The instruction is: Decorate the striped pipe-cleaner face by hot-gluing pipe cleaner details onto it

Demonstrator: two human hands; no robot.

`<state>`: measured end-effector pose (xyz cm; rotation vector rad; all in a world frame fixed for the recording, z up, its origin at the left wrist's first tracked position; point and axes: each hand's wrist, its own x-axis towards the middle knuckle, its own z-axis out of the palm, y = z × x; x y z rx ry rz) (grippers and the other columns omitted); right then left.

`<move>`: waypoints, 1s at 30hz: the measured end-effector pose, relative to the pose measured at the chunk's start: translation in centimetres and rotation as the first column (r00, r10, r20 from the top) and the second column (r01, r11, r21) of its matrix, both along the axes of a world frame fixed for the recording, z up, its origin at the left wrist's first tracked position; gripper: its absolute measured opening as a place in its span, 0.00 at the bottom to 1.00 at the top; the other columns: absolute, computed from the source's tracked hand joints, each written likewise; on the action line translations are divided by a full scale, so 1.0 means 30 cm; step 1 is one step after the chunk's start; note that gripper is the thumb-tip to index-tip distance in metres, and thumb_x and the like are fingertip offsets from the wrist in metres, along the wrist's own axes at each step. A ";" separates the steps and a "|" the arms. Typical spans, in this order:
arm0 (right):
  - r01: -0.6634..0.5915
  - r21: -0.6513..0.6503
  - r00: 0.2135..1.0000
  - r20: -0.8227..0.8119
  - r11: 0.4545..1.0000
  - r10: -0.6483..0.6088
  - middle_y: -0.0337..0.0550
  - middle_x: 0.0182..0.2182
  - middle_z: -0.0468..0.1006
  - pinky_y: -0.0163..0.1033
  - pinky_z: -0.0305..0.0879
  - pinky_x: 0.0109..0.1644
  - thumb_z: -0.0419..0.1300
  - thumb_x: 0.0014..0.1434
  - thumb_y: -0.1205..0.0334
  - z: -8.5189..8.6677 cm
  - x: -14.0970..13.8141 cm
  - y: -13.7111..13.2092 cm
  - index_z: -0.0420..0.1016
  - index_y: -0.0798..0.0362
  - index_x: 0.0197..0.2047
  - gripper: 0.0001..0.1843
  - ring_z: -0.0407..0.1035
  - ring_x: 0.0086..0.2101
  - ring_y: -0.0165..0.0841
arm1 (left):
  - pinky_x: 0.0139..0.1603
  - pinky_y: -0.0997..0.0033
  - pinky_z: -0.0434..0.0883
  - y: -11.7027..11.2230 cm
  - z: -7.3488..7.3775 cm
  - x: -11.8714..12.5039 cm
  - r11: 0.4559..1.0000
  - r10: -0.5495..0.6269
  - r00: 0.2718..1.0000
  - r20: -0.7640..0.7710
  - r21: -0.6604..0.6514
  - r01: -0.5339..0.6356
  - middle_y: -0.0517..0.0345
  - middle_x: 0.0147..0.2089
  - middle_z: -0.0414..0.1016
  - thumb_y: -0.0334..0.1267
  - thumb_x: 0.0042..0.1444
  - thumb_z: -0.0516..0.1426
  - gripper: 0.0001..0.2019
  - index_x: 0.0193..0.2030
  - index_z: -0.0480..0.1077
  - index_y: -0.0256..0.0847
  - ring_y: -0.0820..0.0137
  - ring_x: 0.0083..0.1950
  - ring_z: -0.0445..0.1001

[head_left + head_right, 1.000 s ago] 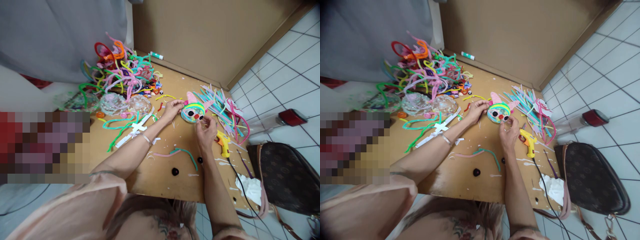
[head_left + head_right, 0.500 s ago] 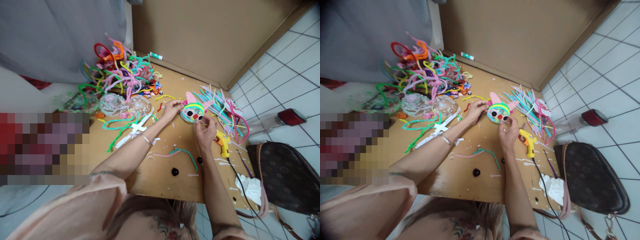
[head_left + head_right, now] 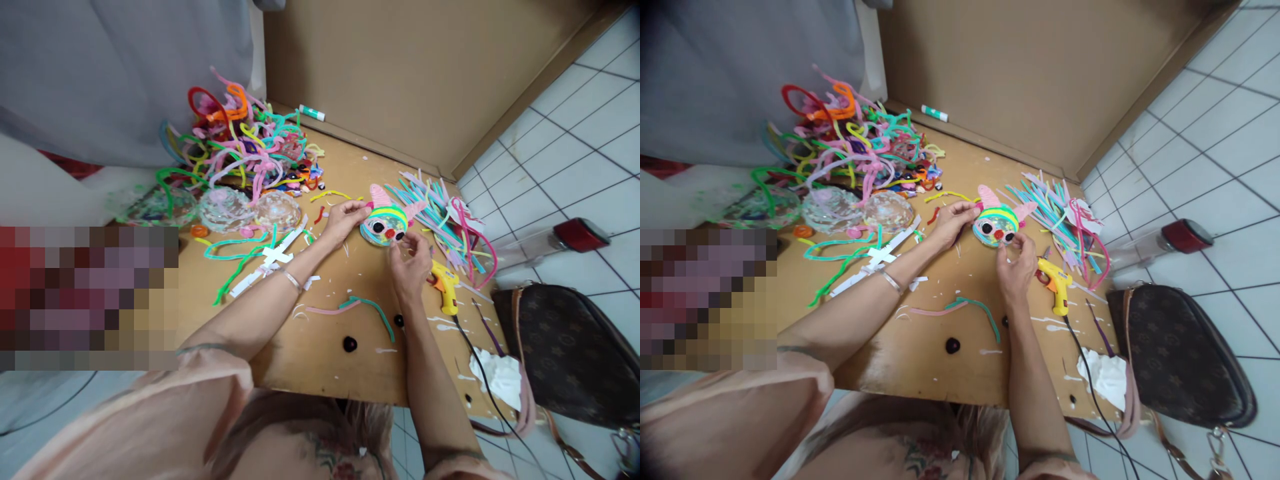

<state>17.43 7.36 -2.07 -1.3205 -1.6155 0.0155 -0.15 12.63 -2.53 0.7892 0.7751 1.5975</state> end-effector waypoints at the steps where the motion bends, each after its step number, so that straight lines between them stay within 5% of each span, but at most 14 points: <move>1: 0.000 -0.003 1.000 -0.005 1.000 0.000 0.45 0.39 0.80 0.45 0.73 0.47 0.61 0.59 0.50 0.001 -0.001 0.000 0.72 0.51 0.47 0.17 0.75 0.38 0.37 | 0.40 0.71 0.72 0.000 -0.001 0.001 1.000 0.003 1.000 -0.006 -0.004 -0.003 0.61 0.29 0.78 0.42 0.41 0.73 0.15 0.31 0.76 0.38 0.74 0.32 0.73; 15: -0.001 -0.017 1.000 0.023 1.000 0.002 0.47 0.40 0.81 0.47 0.73 0.48 0.60 0.59 0.49 0.009 -0.006 -0.009 0.72 0.51 0.48 0.18 0.75 0.39 0.38 | 0.44 0.71 0.72 0.003 -0.004 0.004 0.996 0.090 0.992 -0.083 -0.018 -0.092 0.58 0.32 0.82 0.36 0.50 0.69 0.06 0.32 0.81 0.37 0.73 0.36 0.75; 30: 0.009 -0.013 1.000 0.015 1.000 -0.009 0.49 0.40 0.82 0.48 0.72 0.48 0.60 0.59 0.50 0.013 -0.019 -0.020 0.73 0.51 0.47 0.17 0.76 0.39 0.40 | 0.43 0.73 0.70 0.009 -0.026 -0.003 0.983 0.177 0.958 -0.224 0.086 -0.162 0.57 0.35 0.81 0.42 0.49 0.69 0.08 0.32 0.83 0.39 0.71 0.39 0.74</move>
